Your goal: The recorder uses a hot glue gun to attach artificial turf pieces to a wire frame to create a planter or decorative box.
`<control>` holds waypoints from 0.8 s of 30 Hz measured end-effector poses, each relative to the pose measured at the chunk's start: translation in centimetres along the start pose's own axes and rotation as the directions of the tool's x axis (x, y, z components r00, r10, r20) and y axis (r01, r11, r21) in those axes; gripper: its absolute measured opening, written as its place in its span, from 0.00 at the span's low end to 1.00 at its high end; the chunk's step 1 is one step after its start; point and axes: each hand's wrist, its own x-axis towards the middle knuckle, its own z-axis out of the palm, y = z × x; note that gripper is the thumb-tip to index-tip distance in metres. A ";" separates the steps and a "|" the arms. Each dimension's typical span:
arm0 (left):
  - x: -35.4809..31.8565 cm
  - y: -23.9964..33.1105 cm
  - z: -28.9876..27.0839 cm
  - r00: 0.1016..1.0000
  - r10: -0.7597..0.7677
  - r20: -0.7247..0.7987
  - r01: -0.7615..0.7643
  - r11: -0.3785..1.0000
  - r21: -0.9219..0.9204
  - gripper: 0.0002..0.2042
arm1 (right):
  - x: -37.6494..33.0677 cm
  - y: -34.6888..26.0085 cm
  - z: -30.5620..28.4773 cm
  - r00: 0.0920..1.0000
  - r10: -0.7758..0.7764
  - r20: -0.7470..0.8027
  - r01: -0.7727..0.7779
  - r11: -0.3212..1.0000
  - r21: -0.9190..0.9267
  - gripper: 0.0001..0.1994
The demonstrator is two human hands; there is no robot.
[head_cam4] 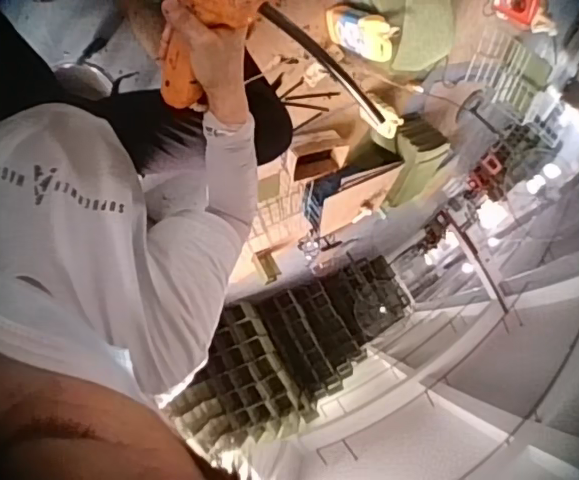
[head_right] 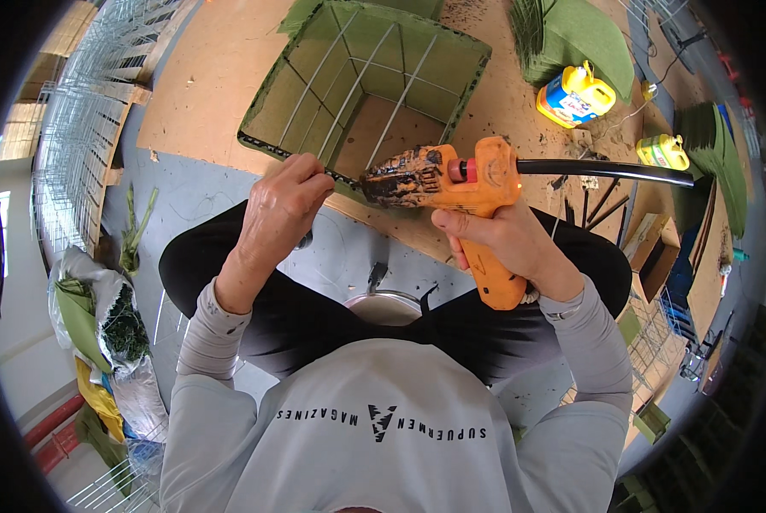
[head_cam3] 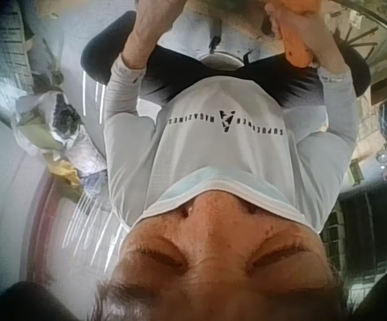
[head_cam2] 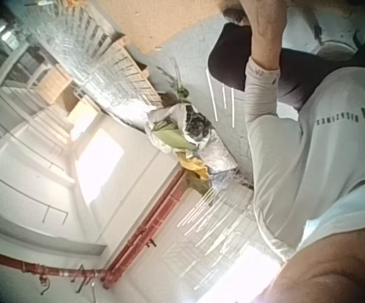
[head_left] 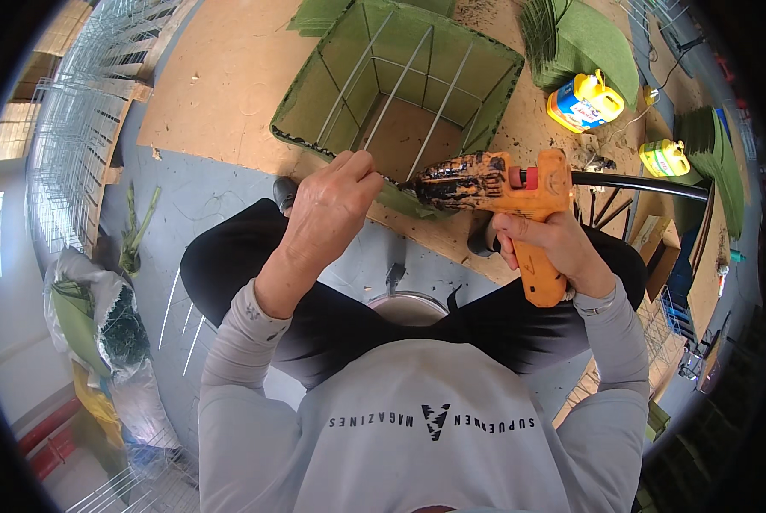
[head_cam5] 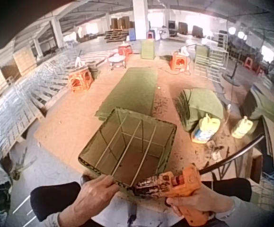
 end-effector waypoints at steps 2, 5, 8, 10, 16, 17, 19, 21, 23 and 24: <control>0.0 -0.1 0.0 1.000 0.001 -0.005 -0.001 1.000 0.000 0.06 | 0.1 -0.1 0.2 1.000 -0.011 -0.006 0.011 1.000 0.007 0.11; 0.0 -0.1 0.1 1.000 -0.003 -0.006 0.003 1.000 -0.005 0.06 | -0.1 -0.4 -0.1 1.000 -0.004 0.019 0.005 0.999 -0.043 0.11; 0.0 -0.1 0.0 1.000 -0.002 -0.012 0.002 1.000 -0.013 0.06 | -0.5 -0.3 -0.8 0.999 0.038 -0.012 -0.039 0.995 -0.096 0.10; 0.0 0.0 0.0 1.000 0.006 0.006 -0.006 1.000 -0.010 0.05 | -1.0 0.1 -1.1 0.996 0.084 0.006 -0.084 0.996 -0.012 0.11; -0.2 0.4 0.3 1.000 0.004 0.010 -0.004 1.000 -0.006 0.04 | -1.4 0.5 -1.0 0.999 0.040 0.020 -0.041 0.999 0.029 0.12; -0.3 0.4 0.3 1.000 0.004 0.009 -0.004 1.000 -0.007 0.04 | -1.5 0.4 -1.0 0.999 0.040 0.020 -0.040 0.999 0.027 0.12; -0.3 0.5 0.4 1.000 0.009 -0.002 -0.009 1.000 0.000 0.05 | -1.7 0.1 -0.9 0.999 0.040 0.018 -0.040 0.999 0.001 0.14; -0.4 0.6 0.5 1.000 0.006 -0.001 -0.006 1.000 0.007 0.05 | -1.7 -0.2 -0.9 0.998 0.065 0.000 -0.065 0.998 -0.014 0.14; -0.5 0.6 0.6 1.000 0.006 0.000 -0.006 1.000 0.012 0.05 | -1.8 -0.5 -0.9 0.996 0.088 -0.022 -0.089 0.996 -0.028 0.14; -0.5 0.6 0.6 1.000 0.005 -0.007 -0.005 1.000 0.008 0.05 | -1.9 -0.6 -0.9 0.996 0.085 -0.010 -0.085 0.995 -0.046 0.12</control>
